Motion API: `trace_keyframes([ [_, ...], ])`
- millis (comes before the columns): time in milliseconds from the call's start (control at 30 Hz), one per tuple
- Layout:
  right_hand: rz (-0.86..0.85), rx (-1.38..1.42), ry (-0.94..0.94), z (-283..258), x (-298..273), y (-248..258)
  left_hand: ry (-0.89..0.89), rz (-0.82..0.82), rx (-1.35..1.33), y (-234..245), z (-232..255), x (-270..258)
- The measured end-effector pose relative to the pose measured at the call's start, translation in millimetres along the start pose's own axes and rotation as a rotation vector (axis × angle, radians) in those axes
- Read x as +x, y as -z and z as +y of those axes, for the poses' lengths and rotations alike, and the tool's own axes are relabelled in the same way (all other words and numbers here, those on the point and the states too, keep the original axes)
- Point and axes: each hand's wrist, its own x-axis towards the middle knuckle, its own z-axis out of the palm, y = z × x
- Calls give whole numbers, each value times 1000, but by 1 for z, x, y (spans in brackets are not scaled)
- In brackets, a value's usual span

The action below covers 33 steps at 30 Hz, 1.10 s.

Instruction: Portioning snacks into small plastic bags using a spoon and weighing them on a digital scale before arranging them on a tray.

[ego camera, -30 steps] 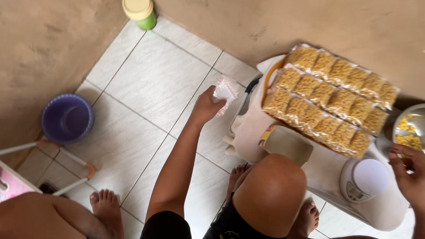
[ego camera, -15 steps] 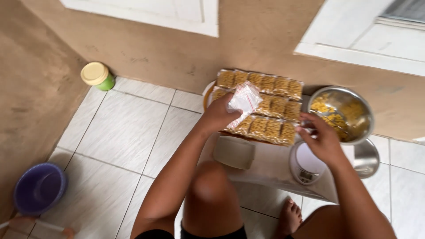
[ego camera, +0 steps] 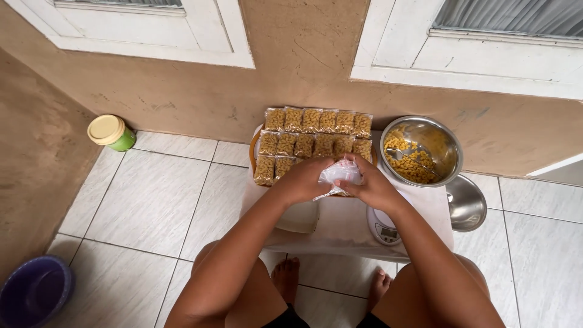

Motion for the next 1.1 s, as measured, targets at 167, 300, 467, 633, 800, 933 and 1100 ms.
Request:
trace_keyframes([
  [167,-18,144,-10,9,1,-8,90,10,-96,15,5,-27],
  [300,-43,266,17,19,3,-16,207,31,-208,21,-8,-45],
  [467,-30,305,-17,9,4,-33,280,143,-393,14,-27,-63],
  [633,6,226,-58,10,3,-52,305,248,-592,-8,-53,-71],
  [800,-54,4,-123,6,1,-71,279,210,-583,-17,-80,-79],
  [933,-100,-46,-152,12,-5,-81,271,198,-546,-24,-94,-85],
  [1100,-265,-155,-186,21,-14,-95,415,135,-193,-43,-98,-86],
])
